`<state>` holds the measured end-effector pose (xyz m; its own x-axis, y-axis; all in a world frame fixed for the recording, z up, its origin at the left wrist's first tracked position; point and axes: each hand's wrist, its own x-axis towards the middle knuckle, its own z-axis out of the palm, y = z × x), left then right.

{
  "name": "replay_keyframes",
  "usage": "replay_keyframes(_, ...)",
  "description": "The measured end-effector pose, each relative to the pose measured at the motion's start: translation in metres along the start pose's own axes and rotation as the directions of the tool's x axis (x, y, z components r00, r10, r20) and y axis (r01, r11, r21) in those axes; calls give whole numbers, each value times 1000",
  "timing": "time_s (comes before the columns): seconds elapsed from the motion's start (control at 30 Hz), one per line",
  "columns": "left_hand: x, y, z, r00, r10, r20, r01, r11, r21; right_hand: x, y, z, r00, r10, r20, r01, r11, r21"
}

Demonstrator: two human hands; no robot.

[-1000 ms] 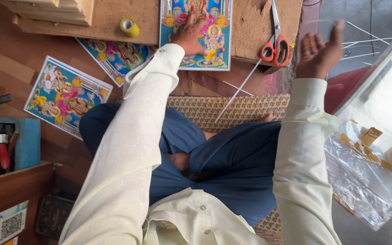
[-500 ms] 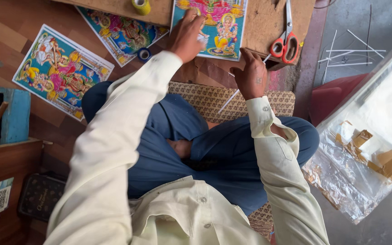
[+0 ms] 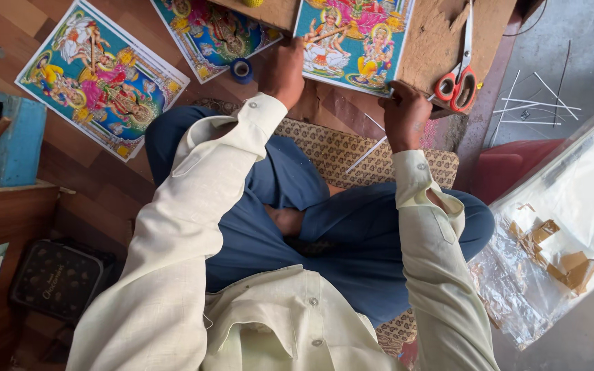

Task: The person sits on the floor and assembles printed religious images by applying yellow patterned tape to the edges, cutting the tape with scissors, and inserting white plastic rods into the taped borders. The person handles printed images, tape, scissors, and rods, stacking finished units on the table.

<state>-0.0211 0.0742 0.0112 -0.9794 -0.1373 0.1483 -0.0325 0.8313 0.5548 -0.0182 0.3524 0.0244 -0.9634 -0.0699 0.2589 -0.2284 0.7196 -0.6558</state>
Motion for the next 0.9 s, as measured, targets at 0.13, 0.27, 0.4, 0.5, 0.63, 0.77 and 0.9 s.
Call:
replay_keyframes(0.13,-1,5,-3,999,49,16,-49,999,11,7,12,1,999,32,26,-32,1000,0)
replay_keyframes(0.27,-2,6,-3,996,91,-8,-91,996,23,9,17,-1,998,-55,-2,55,998,-25)
replay_keyframes(0.4,-2,5,0,989,144,-35,-143,989,33,9,17,0,996,87,26,-88,995,42)
replay_keyframes(0.5,-3,6,1,989,146,-35,-144,988,65,11,17,1,990,133,42,-136,988,77)
replay_keyframes(0.63,-2,6,1,990,135,-29,-132,988,75,14,21,1,989,143,42,-146,984,103)
replay_keyframes(0.77,-5,7,-1,989,141,-32,-140,989,42,15,21,2,986,162,42,-165,982,94)
replay_keyframes(0.9,-4,13,-15,999,11,-45,-9,999,50,14,12,-1,990,135,45,-137,990,27)
